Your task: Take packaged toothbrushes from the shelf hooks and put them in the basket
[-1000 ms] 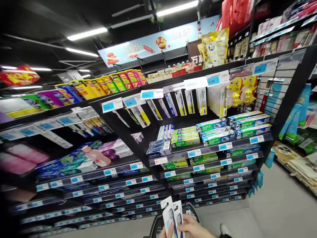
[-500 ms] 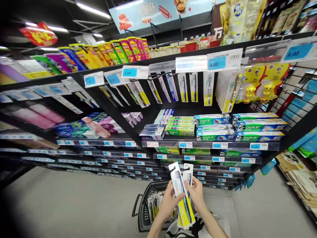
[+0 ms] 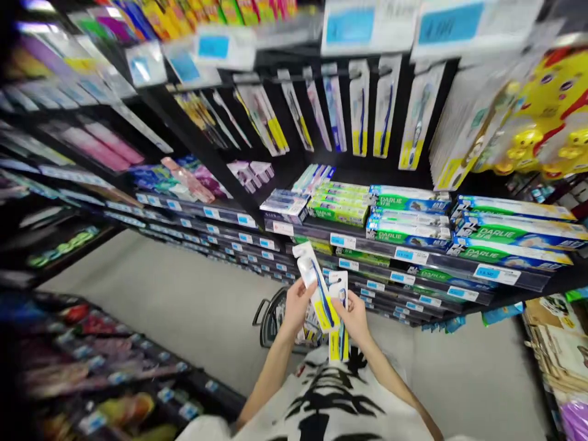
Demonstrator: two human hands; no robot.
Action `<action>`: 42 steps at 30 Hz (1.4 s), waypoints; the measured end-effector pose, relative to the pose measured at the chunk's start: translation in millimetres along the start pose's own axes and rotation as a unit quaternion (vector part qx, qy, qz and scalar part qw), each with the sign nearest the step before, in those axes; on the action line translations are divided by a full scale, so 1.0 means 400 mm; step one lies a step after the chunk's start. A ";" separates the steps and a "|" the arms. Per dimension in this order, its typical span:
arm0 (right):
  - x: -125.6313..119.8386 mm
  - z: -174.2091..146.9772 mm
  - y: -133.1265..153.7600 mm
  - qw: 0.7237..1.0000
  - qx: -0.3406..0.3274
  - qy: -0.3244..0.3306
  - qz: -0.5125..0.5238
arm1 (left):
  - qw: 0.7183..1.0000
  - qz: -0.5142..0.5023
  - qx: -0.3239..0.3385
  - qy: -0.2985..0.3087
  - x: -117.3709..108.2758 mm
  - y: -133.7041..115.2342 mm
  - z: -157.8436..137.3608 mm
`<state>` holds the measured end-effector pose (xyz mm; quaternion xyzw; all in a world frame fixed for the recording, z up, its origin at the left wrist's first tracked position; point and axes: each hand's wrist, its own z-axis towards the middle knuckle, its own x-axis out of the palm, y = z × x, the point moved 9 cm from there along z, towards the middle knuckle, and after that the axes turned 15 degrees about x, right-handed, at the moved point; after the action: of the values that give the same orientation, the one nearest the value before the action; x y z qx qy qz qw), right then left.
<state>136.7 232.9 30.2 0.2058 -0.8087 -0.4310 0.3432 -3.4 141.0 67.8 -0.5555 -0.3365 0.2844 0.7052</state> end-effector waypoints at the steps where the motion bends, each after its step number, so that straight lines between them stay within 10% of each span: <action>1: -0.003 0.000 -0.003 1.000 0.003 0.001 -0.005 | 1.000 0.002 0.012 -0.008 -0.001 -0.002 0.006; 13: -0.081 -0.006 -0.018 0.998 0.002 -0.068 -0.008 | 0.995 -0.058 -0.039 0.070 0.074 0.057 -0.044; 28: -0.049 -0.078 -0.169 0.968 0.188 0.167 0.021 | 0.997 -0.048 -0.060 0.032 0.000 0.092 -0.057; 42: -0.121 0.004 -0.188 0.993 0.102 0.029 -0.052 | 0.995 -0.011 -0.093 0.025 0.027 0.134 -0.075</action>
<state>171.3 223.4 -51.9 0.2938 -0.8263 -0.3576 0.3210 25.5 143.3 12.7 -0.6220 -0.3501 0.2305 0.6614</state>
